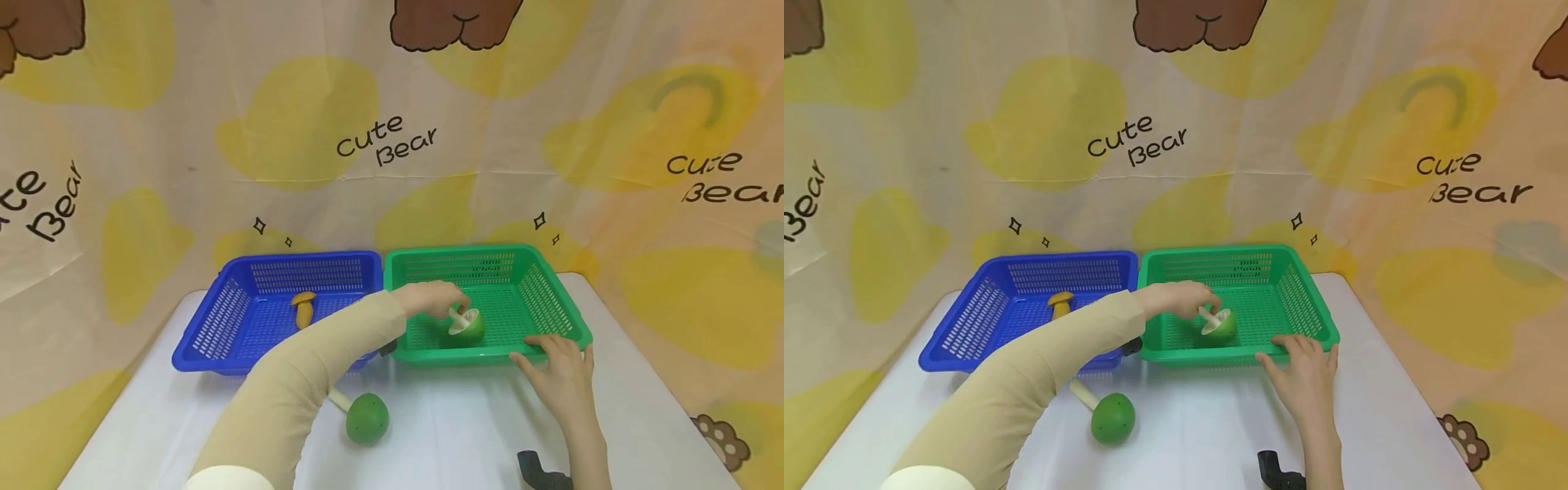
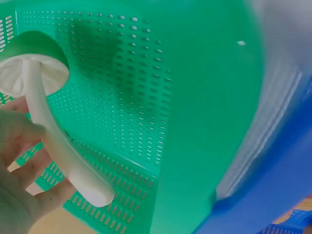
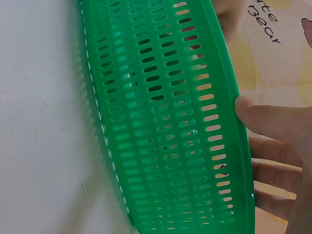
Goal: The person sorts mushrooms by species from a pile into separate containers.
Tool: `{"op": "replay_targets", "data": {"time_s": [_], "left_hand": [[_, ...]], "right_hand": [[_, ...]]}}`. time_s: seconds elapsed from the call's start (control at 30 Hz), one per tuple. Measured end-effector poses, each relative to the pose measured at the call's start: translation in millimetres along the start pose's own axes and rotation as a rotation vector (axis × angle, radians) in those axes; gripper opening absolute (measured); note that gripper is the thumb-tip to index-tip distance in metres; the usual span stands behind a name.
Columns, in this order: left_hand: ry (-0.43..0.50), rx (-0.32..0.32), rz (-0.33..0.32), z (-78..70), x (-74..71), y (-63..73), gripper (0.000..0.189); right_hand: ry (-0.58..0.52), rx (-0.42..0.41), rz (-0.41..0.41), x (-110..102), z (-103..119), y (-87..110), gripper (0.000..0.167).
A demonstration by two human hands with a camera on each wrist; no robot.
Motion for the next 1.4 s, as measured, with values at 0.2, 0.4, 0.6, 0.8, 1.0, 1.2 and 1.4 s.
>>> {"op": "replay_targets", "data": {"time_s": [0.2, 0.4, 0.6, 0.8, 1.0, 1.2, 1.4], "left_hand": [[-0.011, 0.018, 0.042, -1.3, 13.2, -4.8, 0.024], [-0.13, 0.081, 0.024, -8.5, 20.0, -0.5, 0.031], [-0.191, 0.072, -0.036, -6.6, 11.4, 8.2, 0.036], [-0.183, 0.053, -0.104, -9.1, 3.8, 16.8, 0.027], [-0.214, 0.031, -0.178, -12.6, -3.8, 32.6, 0.043], [-0.269, 0.033, -0.298, -16.9, -12.6, 58.3, 0.04], [-0.265, 0.045, -0.424, -20.6, -10.4, 89.0, 0.034]], "right_hand": [[0.001, 0.004, 0.005, 1.2, 0.7, 0.8, 0.034], [0.009, -0.001, 0.002, 2.4, 1.9, 2.8, 0.035], [0.003, -0.011, -0.012, 1.9, 3.0, 2.6, 0.034], [0.013, -0.003, 0.001, 1.4, 3.1, 1.0, 0.035], [0.009, -0.003, -0.007, 1.0, -0.1, 0.2, 0.035], [0.013, 0.007, -0.003, 0.7, -0.8, 0.1, 0.035], [0.019, 0.017, 0.006, 1.7, 0.3, 1.2, 0.035]]}}
Point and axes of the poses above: each hand's wrist, its own y-axis away from the middle knuckle, its own x-axis out of the palm, z = x × y, the point moved 10 cm from there along -y, towards the middle knuckle, and after that the axes turned 5 degrees about -y, right-handed, at the moved point
